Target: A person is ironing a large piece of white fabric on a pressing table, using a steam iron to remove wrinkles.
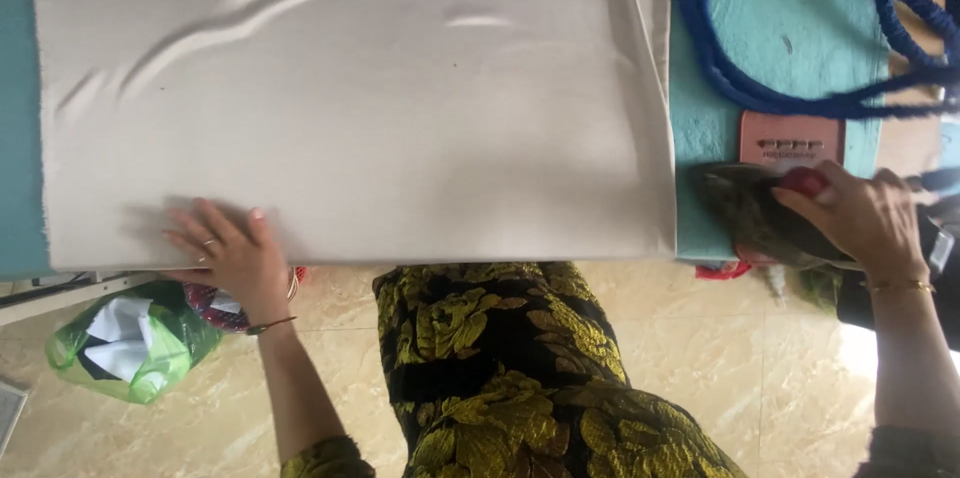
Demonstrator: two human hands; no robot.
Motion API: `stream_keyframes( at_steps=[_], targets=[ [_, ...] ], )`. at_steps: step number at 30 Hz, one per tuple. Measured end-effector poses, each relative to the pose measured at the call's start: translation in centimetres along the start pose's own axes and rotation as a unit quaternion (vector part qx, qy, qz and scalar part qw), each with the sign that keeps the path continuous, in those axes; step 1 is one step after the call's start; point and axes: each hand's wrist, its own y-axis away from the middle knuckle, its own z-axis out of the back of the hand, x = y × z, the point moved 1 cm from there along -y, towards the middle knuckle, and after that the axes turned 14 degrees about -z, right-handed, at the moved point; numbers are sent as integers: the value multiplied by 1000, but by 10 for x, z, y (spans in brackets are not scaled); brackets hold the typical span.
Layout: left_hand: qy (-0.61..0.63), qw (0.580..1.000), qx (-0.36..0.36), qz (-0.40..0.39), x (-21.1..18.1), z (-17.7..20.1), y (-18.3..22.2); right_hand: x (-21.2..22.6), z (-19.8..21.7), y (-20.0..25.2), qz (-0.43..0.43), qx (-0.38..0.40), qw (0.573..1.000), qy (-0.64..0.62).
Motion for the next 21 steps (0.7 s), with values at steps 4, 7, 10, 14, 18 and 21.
stream_keyframes(
  at_steps=[4, 7, 10, 14, 18, 21],
  targets=[
    [37, 997, 16, 63, 23, 19, -13, -25, -32, 5, -103, -20, 987, 125],
    [31, 996, 31, 78, 43, 27, -35, -19, -24, 4, -141, 8, 986, 88],
    [37, 997, 21, 70, 74, 19, -72, -4, -13, -8, -142, -42, 989, 22],
    [19, 997, -73, 25, 126, -6, -142, 130, 84, -60, -270, 39, 927, -259],
    [-69, 990, -119, -42, 172, -31, -210, 162, -30, -131, -216, 82, 874, -427],
    [-95, 990, -87, -61, 194, -39, -248, 183, -59, -165, -370, 112, 704, -596]
  ],
)
